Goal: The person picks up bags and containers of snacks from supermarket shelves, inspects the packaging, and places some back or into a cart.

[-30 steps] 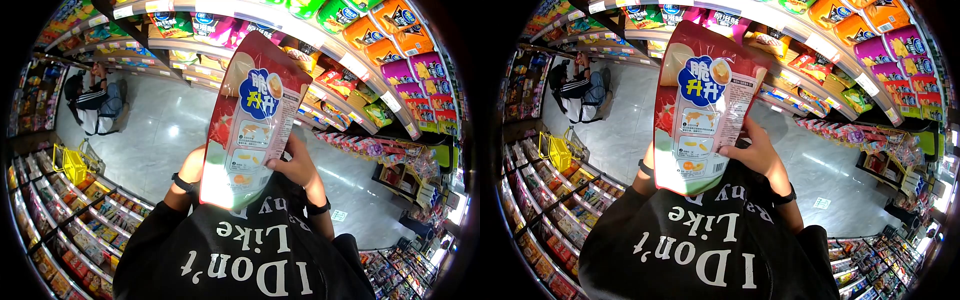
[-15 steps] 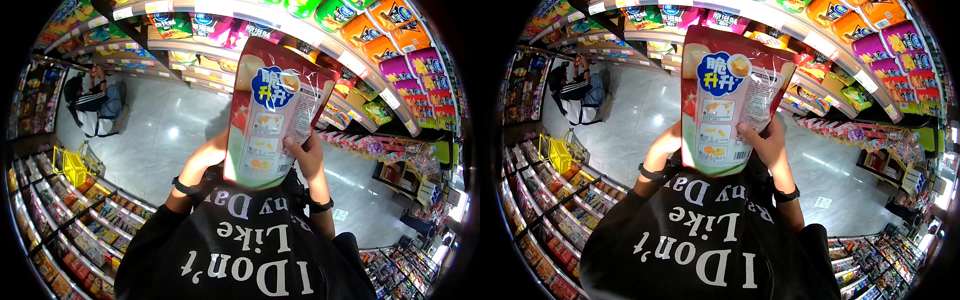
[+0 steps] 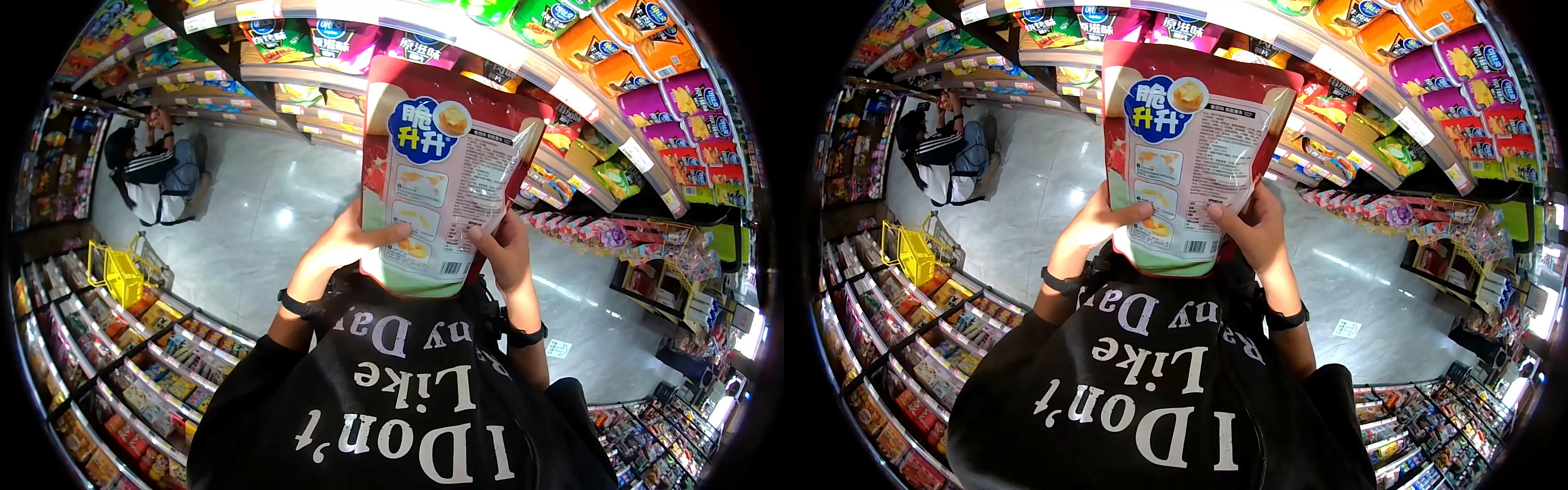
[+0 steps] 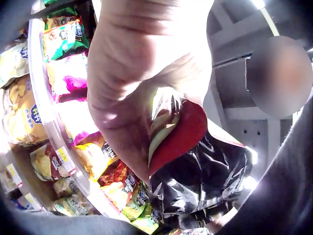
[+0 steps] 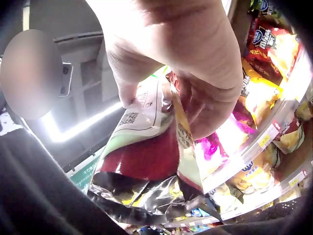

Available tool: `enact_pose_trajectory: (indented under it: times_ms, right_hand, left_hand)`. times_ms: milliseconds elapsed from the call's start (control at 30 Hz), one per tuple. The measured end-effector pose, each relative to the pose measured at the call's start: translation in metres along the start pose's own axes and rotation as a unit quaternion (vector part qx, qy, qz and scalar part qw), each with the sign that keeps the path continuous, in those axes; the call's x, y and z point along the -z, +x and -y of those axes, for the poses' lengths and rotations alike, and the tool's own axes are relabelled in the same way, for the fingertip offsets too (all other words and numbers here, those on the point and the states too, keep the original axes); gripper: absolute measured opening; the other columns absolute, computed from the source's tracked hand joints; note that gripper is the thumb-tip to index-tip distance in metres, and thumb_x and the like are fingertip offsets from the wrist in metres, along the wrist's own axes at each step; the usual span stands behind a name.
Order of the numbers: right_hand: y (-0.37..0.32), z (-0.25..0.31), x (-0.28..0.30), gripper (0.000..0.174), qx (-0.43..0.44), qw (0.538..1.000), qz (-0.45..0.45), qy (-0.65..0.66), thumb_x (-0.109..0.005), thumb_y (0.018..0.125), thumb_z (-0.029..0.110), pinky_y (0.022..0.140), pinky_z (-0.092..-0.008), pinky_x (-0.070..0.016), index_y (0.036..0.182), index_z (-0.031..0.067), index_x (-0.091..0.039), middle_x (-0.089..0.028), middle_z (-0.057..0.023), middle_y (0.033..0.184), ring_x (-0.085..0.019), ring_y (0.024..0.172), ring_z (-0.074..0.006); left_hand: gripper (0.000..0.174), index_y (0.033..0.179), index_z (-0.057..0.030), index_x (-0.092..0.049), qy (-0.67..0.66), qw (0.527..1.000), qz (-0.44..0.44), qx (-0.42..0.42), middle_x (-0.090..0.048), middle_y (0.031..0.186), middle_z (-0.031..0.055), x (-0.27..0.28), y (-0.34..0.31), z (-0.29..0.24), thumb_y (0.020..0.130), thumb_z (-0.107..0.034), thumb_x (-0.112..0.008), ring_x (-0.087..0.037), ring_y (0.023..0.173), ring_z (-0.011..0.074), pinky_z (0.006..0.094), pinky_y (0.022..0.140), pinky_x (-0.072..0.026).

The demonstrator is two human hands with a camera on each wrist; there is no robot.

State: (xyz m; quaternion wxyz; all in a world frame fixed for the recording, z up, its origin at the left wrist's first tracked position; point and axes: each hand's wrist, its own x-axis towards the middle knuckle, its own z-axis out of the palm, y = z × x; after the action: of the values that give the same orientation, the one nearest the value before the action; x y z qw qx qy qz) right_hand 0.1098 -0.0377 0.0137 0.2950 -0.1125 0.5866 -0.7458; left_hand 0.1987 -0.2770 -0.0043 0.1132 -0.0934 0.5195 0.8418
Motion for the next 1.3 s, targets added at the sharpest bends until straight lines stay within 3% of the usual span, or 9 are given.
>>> enact_pose_trajectory:
  times_ms: [300, 500, 733, 1000, 1300]
  right_hand:
    - [-0.007, -0.004, -0.005, 0.071, -0.079, 0.993, 0.080, -0.029, -0.077, 0.080, 0.008, 0.103, -0.0358, -0.0429, 0.139, -0.0029, -0.038, -0.056, -0.0123, 0.131, -0.054, 0.118, -0.0193]
    - [-0.004, -0.005, -0.011, 0.076, -0.074, 0.995, 0.070, -0.019, -0.079, 0.079, 0.008, 0.103, -0.0362, -0.0423, 0.141, -0.0013, -0.035, -0.054, -0.0123, 0.134, -0.052, 0.121, -0.0193]
    - [-0.003, 0.000, -0.014, 0.067, -0.070, 0.995, 0.045, -0.046, -0.079, 0.080, 0.009, 0.099, -0.0344, -0.0456, 0.136, -0.0029, -0.044, -0.060, -0.0117, 0.127, -0.057, 0.114, -0.0186]
    - [-0.002, -0.001, -0.013, 0.063, -0.058, 0.997, 0.023, -0.052, -0.079, 0.080, 0.011, 0.097, -0.0337, -0.0466, 0.132, -0.0044, -0.048, -0.062, -0.0126, 0.124, -0.059, 0.112, -0.0181]
    - [-0.004, -0.002, -0.009, 0.055, -0.048, 0.997, 0.012, -0.063, -0.080, 0.080, 0.011, 0.095, -0.0335, -0.0480, 0.126, -0.0050, -0.054, -0.065, -0.0124, 0.118, -0.061, 0.108, -0.0177]
  left_hand:
    - [0.050, 0.130, 0.0075, -0.046, 0.003, 1.000, -0.007, -0.012, -0.062, 0.121, 0.0147, 0.004, -0.002, 0.004, 0.089, -0.007, -0.069, -0.060, 0.108, 0.0191, 0.0345, 0.093, -0.0505]
    - [0.044, 0.127, 0.0075, -0.051, 0.018, 1.000, -0.015, 0.000, -0.064, 0.117, 0.0131, 0.004, -0.004, 0.003, 0.091, -0.013, -0.068, -0.061, 0.106, 0.0174, 0.0328, 0.092, -0.0500]
    - [0.042, 0.124, 0.0070, -0.056, 0.039, 0.999, -0.009, 0.029, -0.066, 0.115, 0.0136, 0.003, -0.005, -0.005, 0.090, -0.014, -0.070, -0.062, 0.104, 0.0172, 0.0318, 0.091, -0.0504]
    - [0.049, 0.120, 0.0068, -0.060, 0.117, 0.992, 0.005, 0.041, -0.069, 0.111, 0.0153, -0.001, -0.005, -0.009, 0.078, -0.010, -0.080, -0.065, 0.100, 0.0188, 0.0320, 0.089, -0.0525]
    - [0.043, 0.116, 0.0060, -0.062, 0.106, 0.993, 0.017, 0.051, -0.070, 0.109, 0.0144, -0.006, -0.002, -0.016, 0.079, -0.009, -0.078, -0.065, 0.097, 0.0178, 0.0305, 0.085, -0.0536]
